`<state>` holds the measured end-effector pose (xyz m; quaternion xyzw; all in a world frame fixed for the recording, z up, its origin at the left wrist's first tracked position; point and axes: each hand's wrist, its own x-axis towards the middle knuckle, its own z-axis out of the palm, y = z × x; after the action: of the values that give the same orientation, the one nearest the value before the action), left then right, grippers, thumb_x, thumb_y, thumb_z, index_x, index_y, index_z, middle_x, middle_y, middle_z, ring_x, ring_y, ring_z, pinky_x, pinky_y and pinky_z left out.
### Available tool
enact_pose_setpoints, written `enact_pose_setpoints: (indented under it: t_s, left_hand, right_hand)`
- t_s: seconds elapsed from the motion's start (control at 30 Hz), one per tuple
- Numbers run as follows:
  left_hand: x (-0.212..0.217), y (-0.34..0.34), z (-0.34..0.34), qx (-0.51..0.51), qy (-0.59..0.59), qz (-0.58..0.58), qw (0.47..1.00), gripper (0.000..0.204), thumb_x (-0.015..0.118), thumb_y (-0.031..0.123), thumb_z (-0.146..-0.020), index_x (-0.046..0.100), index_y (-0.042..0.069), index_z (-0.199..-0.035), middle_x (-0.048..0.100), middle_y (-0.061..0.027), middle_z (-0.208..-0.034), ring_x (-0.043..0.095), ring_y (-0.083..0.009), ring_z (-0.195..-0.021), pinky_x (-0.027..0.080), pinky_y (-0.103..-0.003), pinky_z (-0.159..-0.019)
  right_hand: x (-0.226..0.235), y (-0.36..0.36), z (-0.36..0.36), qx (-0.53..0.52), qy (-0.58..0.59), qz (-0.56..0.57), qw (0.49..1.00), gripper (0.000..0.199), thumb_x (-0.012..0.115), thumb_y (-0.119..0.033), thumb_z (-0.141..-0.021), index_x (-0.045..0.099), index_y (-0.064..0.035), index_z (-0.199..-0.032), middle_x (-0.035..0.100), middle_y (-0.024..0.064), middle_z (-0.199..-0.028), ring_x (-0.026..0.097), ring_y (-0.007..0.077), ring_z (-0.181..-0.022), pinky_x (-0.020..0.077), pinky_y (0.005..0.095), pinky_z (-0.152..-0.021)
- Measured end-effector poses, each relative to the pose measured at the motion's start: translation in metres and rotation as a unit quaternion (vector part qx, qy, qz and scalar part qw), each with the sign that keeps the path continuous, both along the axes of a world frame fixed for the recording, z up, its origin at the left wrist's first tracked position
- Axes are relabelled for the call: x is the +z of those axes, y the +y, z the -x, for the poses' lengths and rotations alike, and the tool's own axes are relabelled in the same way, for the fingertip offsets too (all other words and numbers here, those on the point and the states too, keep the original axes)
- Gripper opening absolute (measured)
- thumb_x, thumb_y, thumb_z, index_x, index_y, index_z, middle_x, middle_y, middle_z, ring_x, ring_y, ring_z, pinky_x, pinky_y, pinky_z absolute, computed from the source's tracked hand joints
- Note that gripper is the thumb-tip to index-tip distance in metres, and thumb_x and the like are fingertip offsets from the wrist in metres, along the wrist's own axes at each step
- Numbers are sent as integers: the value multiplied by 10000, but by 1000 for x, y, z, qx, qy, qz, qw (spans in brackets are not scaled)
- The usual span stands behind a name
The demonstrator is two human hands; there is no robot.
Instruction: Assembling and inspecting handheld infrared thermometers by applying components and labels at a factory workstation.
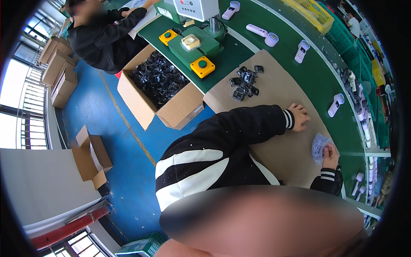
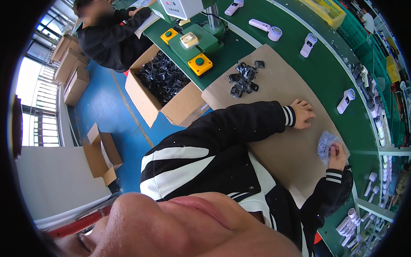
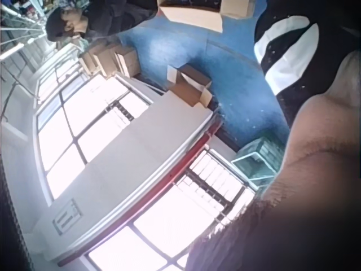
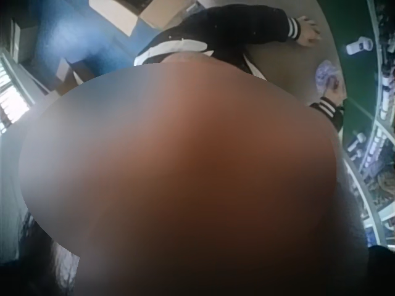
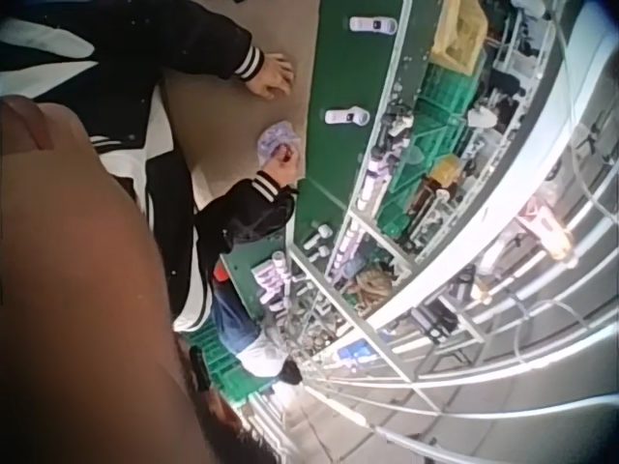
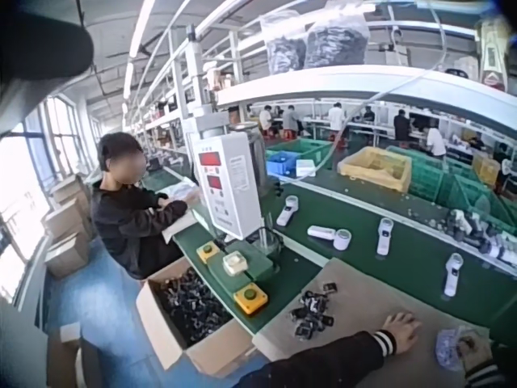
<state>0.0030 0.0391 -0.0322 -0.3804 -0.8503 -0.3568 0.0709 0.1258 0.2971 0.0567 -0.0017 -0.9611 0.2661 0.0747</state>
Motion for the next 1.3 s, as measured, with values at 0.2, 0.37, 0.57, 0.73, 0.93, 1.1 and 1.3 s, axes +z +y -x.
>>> enact_pose_setpoints:
  t_s: [0.2, 0.37, 0.57, 0.73, 0.93, 1.1, 1.3]
  left_hand:
    - [3, -5, 2, 6, 3, 2, 1000, 388, 588, 360, -753, 587, 194, -1103, 554, -60, -1146, 471, -287, -1091, 332, -465, -925]
    - [18, -10, 8, -11, -36, 14, 999, 378, 573, 350, -766, 588, 194, -1110, 560, -75, -1145, 496, -304, -1073, 361, -487, -891]
    - [15, -15, 39, -15, -122, -71, 990, 356, 576, 271, -768, 603, 156, -1104, 619, -104, -1058, 586, -303, -959, 464, -429, -808]
    - [24, -46, 67, 68, -152, -184, 969, 299, 625, 141, -762, 629, 66, -1051, 662, -88, -876, 611, -202, -711, 505, -299, -665]
    - [58, -61, 165, 14, -7, -24, 1000, 421, 631, 231, -754, 591, 66, -1139, 627, -143, -1080, 592, -321, -950, 470, -373, -845]
    - [35, -165, 293, 194, 90, 242, 946, 645, 661, 194, -647, 497, 59, -1256, 599, -190, -1113, 576, -367, -1000, 471, -408, -864]
    - [19, -159, 338, 172, 7, 381, 908, 553, 611, 227, -702, 500, 80, -1223, 619, -178, -1056, 579, -384, -992, 447, -436, -886]
  right_hand:
    - [45, -34, -2, 29, 176, 83, 981, 189, 508, -33, -879, 576, -49, -1055, 549, 35, -840, 469, 100, -653, 412, 221, -656]
    - [62, -151, 6, 7, 149, 352, 924, 191, 496, -45, -906, 575, -10, -1077, 563, 43, -863, 511, 113, -666, 441, 222, -655]
    - [10, -230, 22, 91, 57, 454, 884, 147, 523, -24, -884, 584, 10, -1014, 583, 57, -824, 538, 123, -679, 453, 217, -660]
    - [-25, -216, 38, 82, 37, 504, 859, 118, 543, 4, -853, 608, -5, -951, 599, 49, -799, 538, 113, -649, 451, 204, -632]
    - [-70, -188, 45, 16, 1, 479, 877, 95, 603, -48, -815, 601, -56, -910, 577, 18, -746, 510, 102, -635, 432, 224, -603]
    - [-76, -203, 49, 128, 63, 517, 844, 81, 560, -24, -790, 587, -81, -840, 585, 1, -763, 493, 118, -659, 431, 240, -643]
    - [-74, -187, 39, 104, 13, 519, 849, 85, 521, -31, -800, 583, -67, -846, 582, 16, -758, 504, 144, -674, 434, 259, -647]
